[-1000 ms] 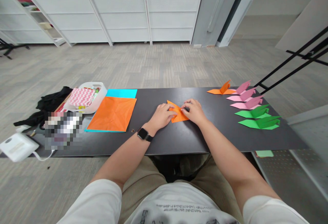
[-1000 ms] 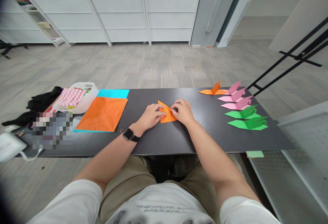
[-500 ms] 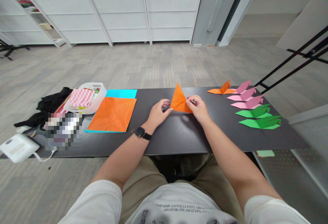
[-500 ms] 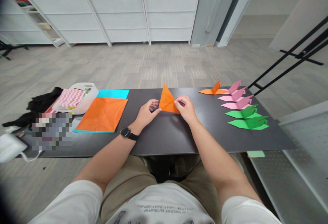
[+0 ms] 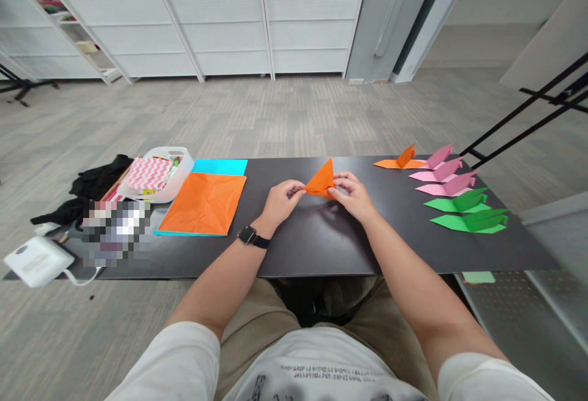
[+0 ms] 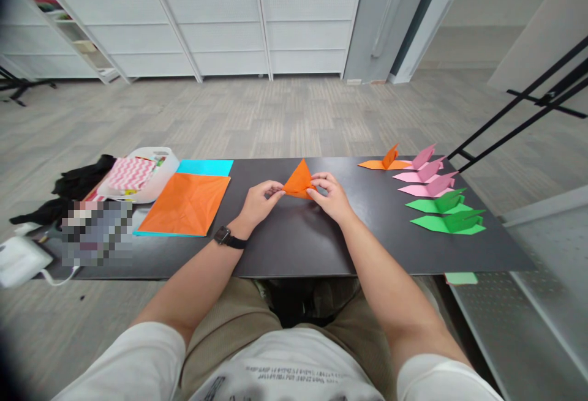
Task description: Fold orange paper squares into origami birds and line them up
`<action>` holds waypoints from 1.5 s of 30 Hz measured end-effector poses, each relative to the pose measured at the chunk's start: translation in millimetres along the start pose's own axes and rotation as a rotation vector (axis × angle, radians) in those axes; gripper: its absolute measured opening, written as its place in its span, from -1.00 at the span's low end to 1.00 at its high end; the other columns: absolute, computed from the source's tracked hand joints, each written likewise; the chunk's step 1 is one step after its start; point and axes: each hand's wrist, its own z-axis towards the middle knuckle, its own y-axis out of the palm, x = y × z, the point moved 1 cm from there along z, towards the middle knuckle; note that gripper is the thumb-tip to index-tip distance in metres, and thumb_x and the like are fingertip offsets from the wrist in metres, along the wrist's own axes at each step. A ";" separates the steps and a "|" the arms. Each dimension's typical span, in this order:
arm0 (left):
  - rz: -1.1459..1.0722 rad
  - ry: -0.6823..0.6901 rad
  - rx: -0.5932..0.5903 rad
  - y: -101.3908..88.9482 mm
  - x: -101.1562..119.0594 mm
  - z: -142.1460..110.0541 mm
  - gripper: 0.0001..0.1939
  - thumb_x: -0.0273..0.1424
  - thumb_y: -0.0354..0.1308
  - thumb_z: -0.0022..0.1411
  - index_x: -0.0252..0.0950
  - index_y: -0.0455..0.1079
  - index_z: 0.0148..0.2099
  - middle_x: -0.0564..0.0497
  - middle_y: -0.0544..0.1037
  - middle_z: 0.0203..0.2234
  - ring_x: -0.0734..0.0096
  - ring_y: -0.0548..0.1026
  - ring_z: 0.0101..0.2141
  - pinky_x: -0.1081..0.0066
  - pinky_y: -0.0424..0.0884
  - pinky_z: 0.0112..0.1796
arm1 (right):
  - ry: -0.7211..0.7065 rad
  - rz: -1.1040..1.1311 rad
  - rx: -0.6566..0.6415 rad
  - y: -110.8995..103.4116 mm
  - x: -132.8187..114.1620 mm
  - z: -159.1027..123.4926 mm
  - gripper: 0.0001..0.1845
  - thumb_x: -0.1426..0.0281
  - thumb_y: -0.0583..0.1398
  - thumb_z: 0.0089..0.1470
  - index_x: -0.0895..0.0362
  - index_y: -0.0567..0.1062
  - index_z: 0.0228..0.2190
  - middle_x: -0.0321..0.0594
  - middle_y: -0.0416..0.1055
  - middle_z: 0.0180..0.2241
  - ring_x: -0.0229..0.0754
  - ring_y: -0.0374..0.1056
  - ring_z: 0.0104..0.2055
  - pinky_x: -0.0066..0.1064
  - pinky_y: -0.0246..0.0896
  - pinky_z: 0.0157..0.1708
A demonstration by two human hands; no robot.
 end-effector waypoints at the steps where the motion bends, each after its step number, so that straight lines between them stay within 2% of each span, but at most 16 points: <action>1: -0.002 0.005 0.008 -0.2 0.5 0.1 -0.88 -0.37 0.29 0.33 -0.22 0.61 -0.11 0.00 0.70 -0.22 0.32 0.63 -0.23 0.31 0.57 -0.11 | 0.002 -0.003 -0.002 -0.3 0.1 0.0 -0.74 0.09 0.31 0.18 0.00 0.61 -0.26 -0.09 0.48 0.01 0.01 0.46 0.11 -0.01 0.35 0.23; 6: -0.008 -0.017 0.057 -2.1 1.6 0.9 -0.87 -0.34 0.29 0.34 -0.22 0.61 -0.11 -0.02 0.70 -0.24 0.31 0.64 -0.24 0.28 0.59 -0.10 | -0.014 -0.026 0.026 -2.2 -5.9 0.5 -0.77 0.13 0.33 0.14 0.01 0.58 -0.32 -0.09 0.49 -0.02 0.01 0.47 0.08 0.01 0.32 0.24; 10: -0.052 -0.014 0.070 -2.1 1.7 0.0 -0.86 -0.30 0.29 0.35 -0.22 0.61 -0.12 -0.03 0.70 -0.22 0.29 0.65 -0.21 0.24 0.60 -0.06 | -0.083 -0.067 -0.010 -1.9 -15.1 -0.2 -0.78 0.14 0.31 0.16 0.01 0.62 -0.24 -0.08 0.49 0.01 0.02 0.46 0.11 -0.01 0.32 0.25; 13: -0.182 -0.040 0.061 0.7 0.9 -0.3 -0.80 -0.23 0.32 0.34 -0.23 0.61 -0.10 -0.07 0.70 -0.18 0.26 0.67 -0.17 0.22 0.60 -0.03 | -0.119 -0.112 0.014 -1.8 -20.5 -1.3 -0.79 0.16 0.28 0.21 0.00 0.65 -0.27 -0.08 0.49 0.02 0.02 0.46 0.11 -0.01 0.35 0.24; 17: -0.412 -0.166 0.005 5.8 -2.5 2.0 -0.64 -0.10 0.33 0.33 -0.28 0.58 -0.02 -0.11 0.70 -0.14 0.25 0.68 -0.14 0.20 0.61 0.00 | -0.168 -0.200 0.123 -3.6 -25.7 -2.8 -0.83 0.22 0.28 0.22 -0.03 0.66 -0.35 -0.10 0.49 0.07 0.07 0.39 0.22 0.09 0.27 0.32; 22: -0.655 -0.290 -0.067 8.5 -5.0 3.2 -0.51 0.02 0.39 0.25 -0.30 0.57 -0.04 -0.12 0.70 -0.14 0.20 0.69 -0.10 0.12 0.63 0.03 | -0.156 -0.303 0.098 -5.6 -28.4 -2.9 -0.85 0.29 0.27 0.20 -0.04 0.67 -0.35 -0.09 0.46 0.16 0.13 0.32 0.29 0.17 0.19 0.35; 28: -0.779 -0.374 -0.078 7.7 -4.4 2.5 -0.52 -0.04 0.48 0.18 -0.31 0.58 -0.06 -0.14 0.70 -0.11 0.23 0.68 -0.10 0.14 0.62 0.02 | -0.227 -0.332 0.082 -4.6 -29.0 -3.7 -0.83 0.27 0.26 0.20 -0.02 0.68 -0.34 -0.08 0.41 0.22 0.15 0.31 0.30 0.15 0.21 0.33; 31: -0.866 -0.453 -0.077 7.5 -4.5 3.0 -0.53 -0.08 0.53 0.14 -0.31 0.58 -0.08 -0.10 0.68 -0.16 0.28 0.67 -0.14 0.16 0.60 0.02 | -0.256 -0.373 0.078 -3.5 -29.3 -4.5 -0.84 0.29 0.26 0.21 -0.05 0.69 -0.25 -0.10 0.37 0.27 0.14 0.29 0.31 0.18 0.22 0.32; 33: -0.912 -0.493 -0.077 7.2 -4.4 3.3 -0.53 -0.10 0.55 0.12 -0.31 0.57 -0.09 -0.08 0.67 -0.17 0.30 0.66 -0.15 0.17 0.59 0.01 | -0.326 -0.366 0.097 -2.7 -28.8 -4.9 -0.83 0.32 0.27 0.21 -0.05 0.69 -0.20 -0.09 0.34 0.29 0.13 0.29 0.31 0.18 0.24 0.31; 36: -0.964 -0.522 -0.072 6.4 -4.4 3.6 -0.50 -0.11 0.57 0.09 -0.32 0.56 -0.08 -0.08 0.66 -0.19 0.31 0.65 -0.16 0.21 0.58 -0.01 | -0.428 -0.330 0.129 -1.3 -27.5 -5.1 -0.87 0.36 0.30 0.20 -0.04 0.69 -0.24 -0.10 0.35 0.29 0.13 0.29 0.31 0.19 0.25 0.30; 40: -1.020 -0.553 -0.046 5.3 -6.4 3.9 -0.54 -0.14 0.58 0.10 -0.31 0.54 -0.13 -0.05 0.66 -0.22 0.34 0.64 -0.19 0.22 0.57 -0.01 | -0.418 -0.327 0.118 -0.1 -27.0 -5.0 -0.94 0.34 0.34 0.18 -0.02 0.67 -0.33 -0.11 0.34 0.27 0.13 0.29 0.31 0.18 0.26 0.30; 45: -1.046 -0.566 -0.028 5.0 -7.5 4.4 -0.57 -0.19 0.57 0.12 -0.30 0.52 -0.12 -0.03 0.66 -0.21 0.37 0.64 -0.21 0.25 0.57 -0.02 | -0.454 -0.359 0.089 -1.0 -28.6 -4.9 -0.92 0.37 0.34 0.15 -0.04 0.67 -0.31 -0.21 0.20 0.39 0.18 0.15 0.41 0.26 0.14 0.36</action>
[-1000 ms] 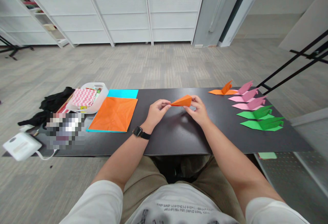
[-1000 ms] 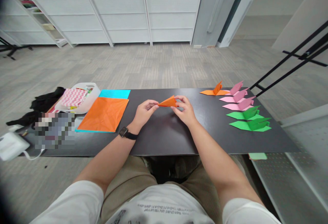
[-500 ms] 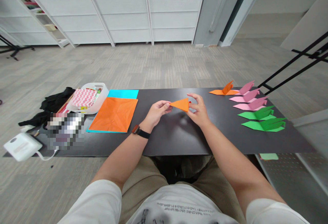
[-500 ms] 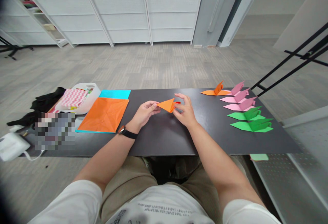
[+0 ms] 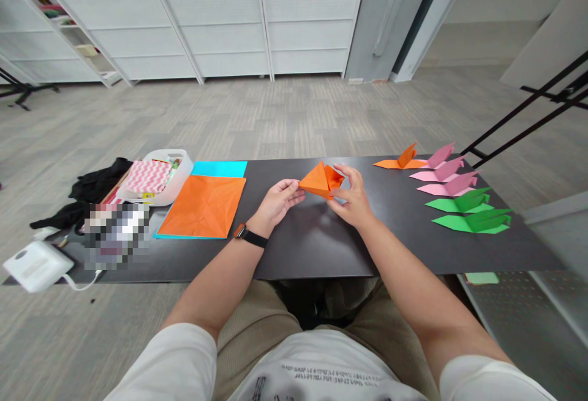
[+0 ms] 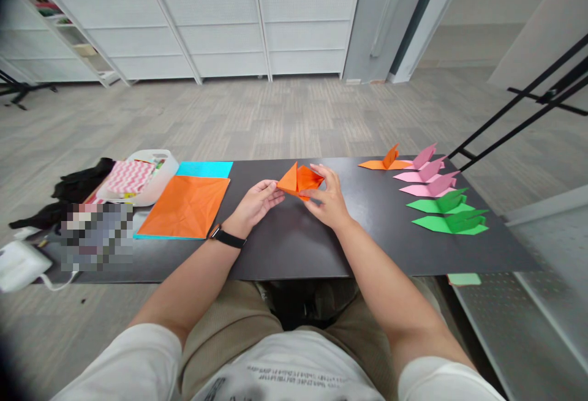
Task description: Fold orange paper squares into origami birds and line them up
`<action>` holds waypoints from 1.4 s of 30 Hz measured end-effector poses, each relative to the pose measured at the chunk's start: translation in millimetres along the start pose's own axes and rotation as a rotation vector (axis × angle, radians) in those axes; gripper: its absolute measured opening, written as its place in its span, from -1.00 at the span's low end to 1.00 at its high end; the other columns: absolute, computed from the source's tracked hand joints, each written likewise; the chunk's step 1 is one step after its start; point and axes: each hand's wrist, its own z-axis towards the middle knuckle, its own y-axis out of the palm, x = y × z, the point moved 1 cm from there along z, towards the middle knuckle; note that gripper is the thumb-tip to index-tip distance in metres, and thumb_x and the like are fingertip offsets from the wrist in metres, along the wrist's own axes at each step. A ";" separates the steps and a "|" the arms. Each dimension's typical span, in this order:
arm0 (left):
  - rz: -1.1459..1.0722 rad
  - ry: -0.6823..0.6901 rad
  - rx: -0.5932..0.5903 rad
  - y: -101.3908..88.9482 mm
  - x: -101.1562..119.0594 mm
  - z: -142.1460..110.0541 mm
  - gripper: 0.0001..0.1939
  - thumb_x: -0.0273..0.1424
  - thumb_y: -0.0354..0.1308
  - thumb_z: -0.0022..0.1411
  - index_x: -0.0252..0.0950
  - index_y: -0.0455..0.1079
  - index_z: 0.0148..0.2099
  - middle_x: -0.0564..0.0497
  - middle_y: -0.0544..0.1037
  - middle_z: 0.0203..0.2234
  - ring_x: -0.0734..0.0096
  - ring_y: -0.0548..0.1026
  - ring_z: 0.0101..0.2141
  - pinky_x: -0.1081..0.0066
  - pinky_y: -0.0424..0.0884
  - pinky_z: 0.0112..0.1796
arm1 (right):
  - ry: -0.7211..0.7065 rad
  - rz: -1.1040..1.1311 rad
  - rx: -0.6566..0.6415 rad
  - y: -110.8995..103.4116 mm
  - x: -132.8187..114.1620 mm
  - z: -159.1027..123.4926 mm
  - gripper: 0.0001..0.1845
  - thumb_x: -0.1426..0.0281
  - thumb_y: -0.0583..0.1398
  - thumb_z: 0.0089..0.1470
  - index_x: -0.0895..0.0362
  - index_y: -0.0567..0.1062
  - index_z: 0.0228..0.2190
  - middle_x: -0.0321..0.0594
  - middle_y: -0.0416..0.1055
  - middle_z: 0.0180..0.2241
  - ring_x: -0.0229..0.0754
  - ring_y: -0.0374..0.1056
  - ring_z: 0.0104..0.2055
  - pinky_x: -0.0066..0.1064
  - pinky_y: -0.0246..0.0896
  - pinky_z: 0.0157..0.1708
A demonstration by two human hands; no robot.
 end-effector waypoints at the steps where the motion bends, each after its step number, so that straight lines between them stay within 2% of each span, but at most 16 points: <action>1: -0.003 0.001 0.003 0.3 0.1 0.0 -0.57 -0.21 0.57 0.12 -0.30 0.52 -0.10 -0.03 0.66 -0.21 0.37 0.64 -0.21 0.26 0.57 -0.03 | -0.012 -0.005 0.000 -0.1 -0.3 0.2 -0.92 0.38 0.33 0.15 -0.04 0.67 -0.31 -0.23 0.18 0.40 0.18 0.13 0.42 0.27 0.12 0.37; 6: -0.021 0.005 0.043 0.1 1.7 0.7 -0.58 -0.27 0.55 0.15 -0.29 0.51 -0.04 -0.04 0.68 -0.21 0.37 0.65 -0.24 0.27 0.58 -0.06 | 0.000 -0.045 -0.044 -0.1 -8.1 1.0 -0.94 0.38 0.33 0.10 0.00 0.63 -0.32 -0.24 0.09 0.45 0.25 0.05 0.47 0.29 0.03 0.41; 9: -0.060 0.034 0.088 -4.2 6.6 2.0 -0.62 -0.29 0.53 0.18 -0.28 0.49 -0.06 -0.03 0.69 -0.20 0.37 0.66 -0.22 0.27 0.58 -0.04 | 0.021 -0.048 -0.067 -4.7 -15.5 1.3 -0.68 0.35 0.31 0.07 -0.03 0.61 -0.09 -0.18 0.01 0.49 0.31 0.02 0.49 0.33 -0.02 0.42; 11: -0.088 0.060 0.130 -8.9 12.0 3.2 -0.65 -0.29 0.50 0.21 -0.26 0.47 -0.07 -0.02 0.69 -0.19 0.37 0.66 -0.20 0.27 0.57 -0.02 | 0.045 -0.036 -0.016 -11.4 -15.7 1.2 -0.52 0.34 0.27 0.10 -0.04 0.54 0.08 -0.10 0.02 0.48 0.31 0.04 0.48 0.34 0.01 0.40; 13: -0.101 0.080 0.176 -14.1 17.6 4.4 -0.68 -0.27 0.48 0.24 -0.25 0.45 -0.09 0.01 0.68 -0.19 0.39 0.66 -0.19 0.28 0.57 -0.02 | 0.114 -0.026 0.096 -19.2 -8.9 0.6 -0.49 0.32 0.22 0.16 -0.02 0.48 0.16 -0.01 0.15 0.42 0.27 0.14 0.44 0.30 0.09 0.38; 15: -0.094 0.090 0.202 -18.4 21.9 5.5 -0.70 -0.26 0.46 0.26 -0.24 0.44 -0.09 0.03 0.67 -0.21 0.41 0.65 -0.21 0.33 0.56 -0.05 | 0.223 -0.013 0.187 -25.0 3.4 -0.6 -0.57 0.28 0.17 0.25 -0.01 0.49 0.14 0.01 0.36 0.27 0.19 0.29 0.33 0.22 0.17 0.34; 18: -0.039 0.076 0.184 -21.1 22.9 6.5 -0.70 -0.26 0.46 0.25 -0.24 0.47 -0.08 0.06 0.65 -0.27 0.44 0.62 -0.28 0.40 0.55 -0.15 | 0.370 0.082 0.203 -26.3 21.8 -2.7 -0.67 0.20 0.13 0.34 0.01 0.56 0.03 -0.05 0.55 0.03 0.08 0.45 0.15 0.07 0.32 0.23; 20: 0.062 0.054 0.148 -20.0 19.6 7.0 -0.69 -0.25 0.46 0.23 -0.26 0.50 -0.08 0.05 0.64 -0.29 0.42 0.61 -0.31 0.41 0.54 -0.19 | 0.453 0.164 0.163 -23.1 27.8 -3.4 -0.66 0.15 0.12 0.38 0.01 0.58 -0.01 -0.10 0.59 -0.06 0.03 0.49 0.05 -0.01 0.37 0.15; 22: 0.243 0.065 0.102 -16.9 13.8 7.7 -0.70 -0.26 0.45 0.23 -0.27 0.52 -0.08 0.02 0.65 -0.28 0.39 0.61 -0.29 0.38 0.53 -0.18 | 0.478 0.219 0.092 -18.4 26.8 -2.5 -0.64 0.09 0.12 0.40 0.00 0.61 -0.06 -0.14 0.61 -0.11 0.00 0.51 0.00 -0.06 0.39 0.10; 26: 0.692 0.158 -0.019 -6.0 0.2 10.6 -0.78 -0.35 0.38 0.27 -0.26 0.55 -0.05 -0.04 0.69 -0.25 0.30 0.65 -0.21 0.27 0.54 -0.05 | 0.371 0.270 -0.063 -8.2 14.0 1.4 -0.60 0.05 0.11 0.42 -0.02 0.67 -0.20 -0.15 0.60 -0.14 -0.03 0.51 0.00 -0.11 0.37 0.11; 29: 0.847 0.264 -0.091 1.9 -2.6 10.3 -0.72 -0.40 0.27 0.36 -0.24 0.52 0.10 -0.11 0.70 -0.07 0.24 0.66 -0.06 0.19 0.52 0.08 | 0.304 0.265 -0.153 -1.4 9.1 1.4 -0.62 0.07 0.14 0.41 -0.03 0.68 -0.24 -0.15 0.58 -0.13 -0.04 0.51 0.01 -0.11 0.36 0.13; 31: 0.951 0.372 -0.084 4.3 1.8 7.3 -0.67 -0.43 0.22 0.39 -0.21 0.50 0.17 -0.13 0.64 0.09 0.21 0.61 0.04 0.15 0.49 0.15 | 0.281 0.214 -0.181 2.1 10.6 -0.8 -0.68 0.10 0.20 0.37 -0.02 0.69 -0.24 -0.14 0.57 -0.11 -0.03 0.50 0.01 -0.08 0.35 0.13; 33: 1.066 0.464 -0.055 3.9 8.7 2.9 -0.71 -0.43 0.21 0.39 -0.19 0.56 0.12 -0.11 0.61 0.11 0.16 0.56 0.10 0.09 0.41 0.23 | 0.267 0.142 -0.194 4.9 13.8 -4.0 -0.75 0.14 0.25 0.32 -0.02 0.69 -0.24 -0.13 0.57 -0.09 -0.01 0.49 0.03 -0.04 0.33 0.15; 37: 1.124 0.486 -0.113 -0.3 14.6 -4.9 -0.83 -0.34 0.31 0.32 -0.13 0.67 -0.06 -0.10 0.62 -0.03 0.04 0.50 0.11 0.00 0.26 0.33 | 0.276 0.019 -0.254 9.7 17.4 -9.3 -0.80 0.19 0.28 0.29 -0.05 0.71 -0.19 -0.14 0.56 -0.02 0.02 0.45 0.09 0.02 0.27 0.21; 42: 1.184 0.448 -0.194 -4.6 3.9 -5.8 -0.73 -0.23 0.41 0.22 -0.04 0.70 -0.02 -0.09 0.56 0.11 -0.05 0.41 0.18 -0.09 0.10 0.38 | 0.265 -0.017 -0.349 14.0 14.7 -11.2 -0.79 0.19 0.28 0.30 -0.09 0.72 -0.14 -0.14 0.52 0.06 0.04 0.39 0.16 0.04 0.23 0.25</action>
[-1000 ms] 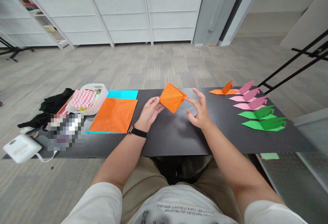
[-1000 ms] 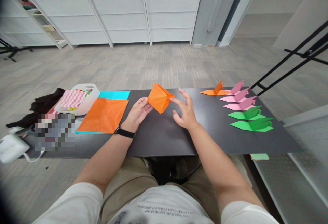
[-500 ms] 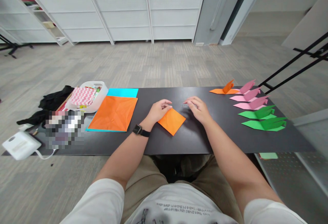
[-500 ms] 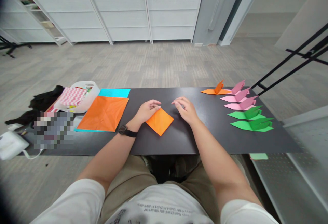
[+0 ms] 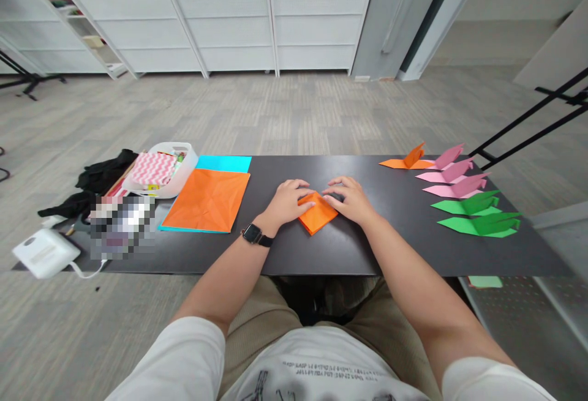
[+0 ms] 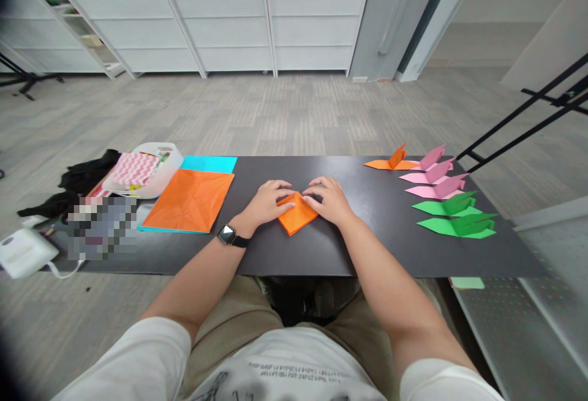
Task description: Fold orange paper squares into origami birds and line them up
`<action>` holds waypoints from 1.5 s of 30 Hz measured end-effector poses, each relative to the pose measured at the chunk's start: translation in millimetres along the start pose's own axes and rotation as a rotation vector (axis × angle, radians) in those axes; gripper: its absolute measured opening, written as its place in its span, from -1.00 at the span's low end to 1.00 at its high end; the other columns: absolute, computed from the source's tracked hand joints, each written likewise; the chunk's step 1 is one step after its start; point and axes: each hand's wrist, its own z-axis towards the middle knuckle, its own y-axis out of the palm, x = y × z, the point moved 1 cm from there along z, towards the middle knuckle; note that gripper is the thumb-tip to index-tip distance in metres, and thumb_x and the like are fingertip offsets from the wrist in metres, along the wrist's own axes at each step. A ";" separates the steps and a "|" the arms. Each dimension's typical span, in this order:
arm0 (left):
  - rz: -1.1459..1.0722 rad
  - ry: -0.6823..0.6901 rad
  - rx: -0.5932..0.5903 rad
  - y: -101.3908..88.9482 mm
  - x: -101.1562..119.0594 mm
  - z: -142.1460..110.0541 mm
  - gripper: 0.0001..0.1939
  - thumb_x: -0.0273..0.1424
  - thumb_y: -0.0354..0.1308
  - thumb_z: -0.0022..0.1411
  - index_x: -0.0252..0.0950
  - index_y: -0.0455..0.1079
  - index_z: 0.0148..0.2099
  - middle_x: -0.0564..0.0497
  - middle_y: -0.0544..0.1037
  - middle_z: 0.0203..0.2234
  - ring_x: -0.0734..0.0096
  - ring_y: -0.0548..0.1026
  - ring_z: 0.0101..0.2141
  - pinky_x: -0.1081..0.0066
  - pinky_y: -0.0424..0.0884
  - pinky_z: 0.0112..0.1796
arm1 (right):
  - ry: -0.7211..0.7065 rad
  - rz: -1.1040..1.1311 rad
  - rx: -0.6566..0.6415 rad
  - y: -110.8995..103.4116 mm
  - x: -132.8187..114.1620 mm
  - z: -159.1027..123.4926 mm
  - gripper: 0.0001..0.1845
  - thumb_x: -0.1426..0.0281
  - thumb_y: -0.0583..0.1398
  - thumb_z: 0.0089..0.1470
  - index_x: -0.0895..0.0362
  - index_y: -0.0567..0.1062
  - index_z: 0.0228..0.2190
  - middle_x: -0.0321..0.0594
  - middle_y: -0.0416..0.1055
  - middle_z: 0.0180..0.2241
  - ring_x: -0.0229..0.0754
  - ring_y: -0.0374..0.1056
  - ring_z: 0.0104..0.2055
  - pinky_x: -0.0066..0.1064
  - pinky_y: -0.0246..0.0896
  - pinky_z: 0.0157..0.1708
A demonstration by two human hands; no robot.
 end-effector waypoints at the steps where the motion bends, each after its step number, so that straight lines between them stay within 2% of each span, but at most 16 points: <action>1: 0.008 0.004 -0.006 2.4 -1.2 -0.2 -0.72 -0.22 0.41 0.21 -0.03 0.70 -0.01 -0.09 0.55 0.13 -0.07 0.40 0.20 -0.10 0.07 0.39 | -0.004 -0.006 -0.012 0.5 -0.1 -0.1 -0.78 0.18 0.28 0.30 -0.09 0.72 -0.14 -0.14 0.51 0.07 0.04 0.38 0.17 0.05 0.22 0.26; 8: 0.167 0.014 -0.004 22.8 1.7 2.6 -0.69 -0.26 0.41 0.22 0.02 0.68 0.03 -0.07 0.52 0.18 -0.09 0.32 0.26 -0.18 -0.21 0.44 | 0.038 -0.101 -0.005 7.5 3.6 2.0 -0.80 0.18 0.31 0.28 -0.12 0.74 -0.13 -0.14 0.49 0.09 0.09 0.34 0.18 0.11 0.17 0.26; 12: 0.176 0.000 0.036 29.5 3.2 5.3 -0.81 -0.28 0.32 0.32 -0.02 0.70 -0.05 -0.07 0.53 0.15 -0.03 0.32 0.25 -0.18 -0.25 0.45 | 0.045 -0.166 -0.005 13.8 4.8 4.3 -0.81 0.23 0.32 0.27 -0.13 0.74 -0.12 -0.14 0.50 0.11 0.11 0.32 0.19 0.15 0.11 0.29; 15: 0.172 0.001 0.030 28.9 1.8 6.0 -0.76 -0.37 0.22 0.39 -0.01 0.69 -0.04 -0.06 0.54 0.15 0.00 0.33 0.25 -0.18 -0.22 0.45 | 0.042 -0.194 -0.028 16.7 5.9 4.0 -0.79 0.24 0.34 0.25 -0.14 0.74 -0.10 -0.15 0.49 0.13 0.13 0.31 0.21 0.19 0.07 0.32; 20: 0.195 0.021 0.023 25.1 1.8 4.2 -0.73 -0.41 0.28 0.33 0.01 0.67 0.00 -0.03 0.53 0.22 -0.05 0.28 0.32 -0.21 -0.30 0.45 | 0.080 -0.218 -0.031 17.8 6.7 1.2 -0.77 0.23 0.34 0.26 -0.22 0.72 -0.06 -0.17 0.47 0.15 0.18 0.26 0.25 0.42 -0.11 0.38; 25: 0.174 0.028 0.024 19.1 3.5 -0.6 -0.73 -0.43 0.31 0.30 0.03 0.69 -0.04 0.00 0.52 0.26 -0.10 0.22 0.38 -0.26 -0.38 0.44 | 0.093 -0.237 -0.017 17.8 6.6 -0.2 -0.79 0.19 0.34 0.26 -0.25 0.73 -0.07 -0.13 0.44 0.14 0.21 0.24 0.27 0.54 -0.19 0.37; 30: 0.230 0.037 -0.045 6.0 7.5 -10.9 -0.72 -0.45 0.27 0.31 0.01 0.69 -0.04 -0.01 0.53 0.25 -0.11 0.25 0.37 -0.27 -0.35 0.44 | 0.097 -0.237 -0.022 17.3 4.9 -0.7 -0.77 0.18 0.33 0.28 -0.25 0.72 -0.05 -0.12 0.43 0.13 0.19 0.23 0.28 0.56 -0.21 0.37; 34: 0.240 0.049 -0.070 -7.1 8.0 -28.3 -0.71 -0.47 0.27 0.30 0.02 0.70 -0.07 -0.01 0.55 0.24 -0.08 0.28 0.36 -0.25 -0.31 0.45 | 0.100 -0.239 -0.037 17.0 3.1 -0.5 -0.76 0.19 0.34 0.27 -0.25 0.71 -0.03 -0.12 0.43 0.14 0.19 0.24 0.28 0.57 -0.21 0.37; 39: 0.231 0.013 -0.069 -25.1 9.2 -49.4 -0.83 -0.35 0.35 0.26 0.01 0.70 -0.12 -0.03 0.59 0.19 -0.08 0.32 0.34 -0.22 -0.27 0.47 | 0.094 -0.236 -0.038 18.6 3.8 -0.6 -0.76 0.19 0.34 0.27 -0.22 0.71 -0.04 -0.10 0.42 0.15 0.21 0.21 0.30 0.59 -0.24 0.37; 42: 0.161 -0.001 -0.021 -30.0 16.8 -44.2 -0.89 -0.29 0.35 0.27 -0.03 0.69 -0.16 -0.05 0.61 0.14 -0.06 0.38 0.29 -0.18 -0.19 0.47 | 0.085 -0.241 -0.023 20.1 4.9 -1.2 -0.77 0.18 0.33 0.27 -0.23 0.72 -0.05 -0.10 0.42 0.16 0.22 0.21 0.31 0.60 -0.24 0.36; 45: 0.072 0.037 -0.018 -20.4 26.1 -24.3 -0.80 -0.31 0.31 0.30 -0.07 0.65 -0.03 -0.11 0.61 0.09 -0.03 0.44 0.21 -0.12 0.00 0.43 | 0.075 -0.246 -0.012 20.6 5.0 -1.9 -0.76 0.18 0.33 0.27 -0.24 0.72 -0.05 -0.11 0.42 0.15 0.22 0.20 0.31 0.61 -0.23 0.36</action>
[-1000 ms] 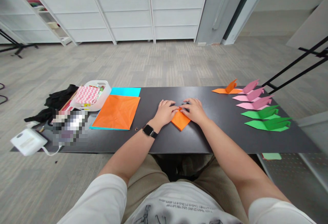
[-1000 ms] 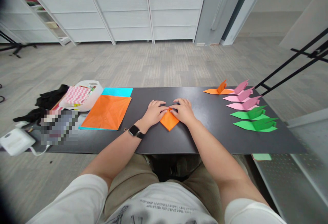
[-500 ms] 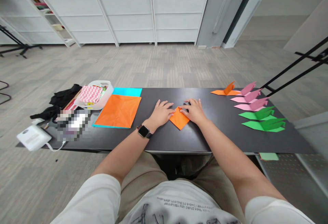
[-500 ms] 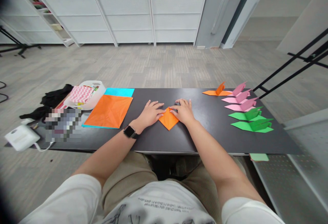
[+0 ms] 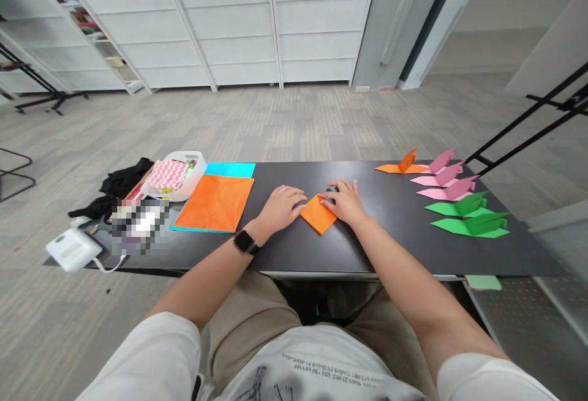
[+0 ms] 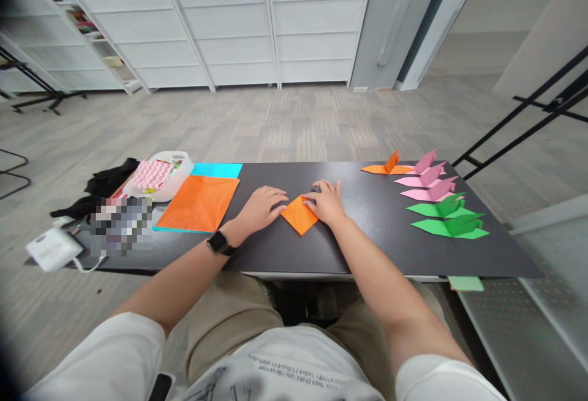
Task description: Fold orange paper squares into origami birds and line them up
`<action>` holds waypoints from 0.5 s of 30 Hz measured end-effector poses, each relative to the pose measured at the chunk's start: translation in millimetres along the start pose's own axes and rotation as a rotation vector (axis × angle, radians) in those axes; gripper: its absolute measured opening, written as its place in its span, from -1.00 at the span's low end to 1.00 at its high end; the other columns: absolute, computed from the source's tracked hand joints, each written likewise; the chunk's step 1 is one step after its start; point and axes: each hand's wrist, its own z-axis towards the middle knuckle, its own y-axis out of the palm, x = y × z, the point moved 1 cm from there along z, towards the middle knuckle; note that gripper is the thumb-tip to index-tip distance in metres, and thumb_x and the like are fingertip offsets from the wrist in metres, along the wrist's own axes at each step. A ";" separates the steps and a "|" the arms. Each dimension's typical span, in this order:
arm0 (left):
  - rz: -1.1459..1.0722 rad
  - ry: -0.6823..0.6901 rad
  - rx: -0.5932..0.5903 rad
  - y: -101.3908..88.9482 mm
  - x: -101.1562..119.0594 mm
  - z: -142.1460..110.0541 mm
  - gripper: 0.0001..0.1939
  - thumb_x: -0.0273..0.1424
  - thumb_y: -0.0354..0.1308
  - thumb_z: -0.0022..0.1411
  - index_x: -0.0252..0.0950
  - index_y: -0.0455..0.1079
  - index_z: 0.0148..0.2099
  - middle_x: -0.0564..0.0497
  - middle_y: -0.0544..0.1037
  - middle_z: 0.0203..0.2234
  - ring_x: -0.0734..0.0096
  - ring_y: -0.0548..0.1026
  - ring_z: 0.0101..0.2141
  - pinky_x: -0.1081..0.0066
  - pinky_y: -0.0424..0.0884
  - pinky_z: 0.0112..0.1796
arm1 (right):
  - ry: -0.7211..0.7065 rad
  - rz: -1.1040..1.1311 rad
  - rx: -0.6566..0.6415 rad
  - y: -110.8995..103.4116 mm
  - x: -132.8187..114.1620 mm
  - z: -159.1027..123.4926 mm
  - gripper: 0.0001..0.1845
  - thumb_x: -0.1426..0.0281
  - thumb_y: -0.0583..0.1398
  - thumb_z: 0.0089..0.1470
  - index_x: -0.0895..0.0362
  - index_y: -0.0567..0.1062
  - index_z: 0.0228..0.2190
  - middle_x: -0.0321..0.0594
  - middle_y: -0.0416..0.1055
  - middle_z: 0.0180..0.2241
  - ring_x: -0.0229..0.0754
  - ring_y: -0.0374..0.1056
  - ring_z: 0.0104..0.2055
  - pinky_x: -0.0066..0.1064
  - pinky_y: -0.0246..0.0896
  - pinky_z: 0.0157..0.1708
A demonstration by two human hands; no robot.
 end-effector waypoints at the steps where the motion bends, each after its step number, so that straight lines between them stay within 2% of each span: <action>1: -0.013 0.021 -0.015 6.2 2.2 7.8 -0.75 -0.31 0.31 0.30 -0.09 0.62 0.02 -0.13 0.60 0.10 -0.04 0.44 0.20 -0.10 0.06 0.41 | -0.002 -0.003 -0.001 -0.2 -0.2 -0.2 -0.76 0.18 0.33 0.27 -0.25 0.71 -0.05 -0.11 0.42 0.15 0.23 0.20 0.32 0.61 -0.23 0.36; 4: -0.006 0.057 -0.048 28.6 3.3 26.0 -0.60 -0.31 0.41 0.20 -0.14 0.55 0.09 -0.17 0.58 0.11 -0.10 0.43 0.22 -0.08 0.11 0.38 | 0.003 -0.021 -0.019 -1.3 -0.8 -0.7 -0.76 0.19 0.33 0.27 -0.26 0.71 -0.04 -0.12 0.42 0.16 0.24 0.16 0.35 0.59 -0.25 0.37; 7: 0.041 0.037 -0.068 45.7 -3.5 31.3 -0.47 -0.26 0.46 0.15 -0.16 0.50 0.15 -0.19 0.56 0.15 -0.14 0.39 0.27 -0.10 0.03 0.41 | 0.008 -0.041 -0.028 -2.7 -1.5 -0.8 -0.77 0.20 0.34 0.26 -0.24 0.72 -0.06 -0.12 0.42 0.17 0.25 0.16 0.36 0.57 -0.28 0.38; 10: 0.035 -0.011 -0.068 52.7 -12.3 28.1 -0.42 -0.23 0.47 0.15 -0.15 0.47 0.19 -0.20 0.55 0.19 -0.17 0.34 0.33 -0.16 -0.12 0.44 | -0.003 -0.051 -0.017 -4.5 -3.7 -0.8 -0.80 0.21 0.35 0.25 -0.22 0.73 -0.09 -0.13 0.44 0.15 0.21 0.19 0.34 0.53 -0.30 0.41; 15: 0.033 -0.016 -0.055 56.3 -18.1 22.1 -0.46 -0.22 0.44 0.20 -0.14 0.48 0.21 -0.21 0.56 0.20 -0.22 0.29 0.37 -0.20 -0.30 0.45 | -0.024 -0.079 0.020 -10.2 -10.8 -1.9 -0.90 0.24 0.37 0.24 -0.11 0.74 -0.25 -0.14 0.48 0.07 0.08 0.30 0.21 0.31 -0.26 0.48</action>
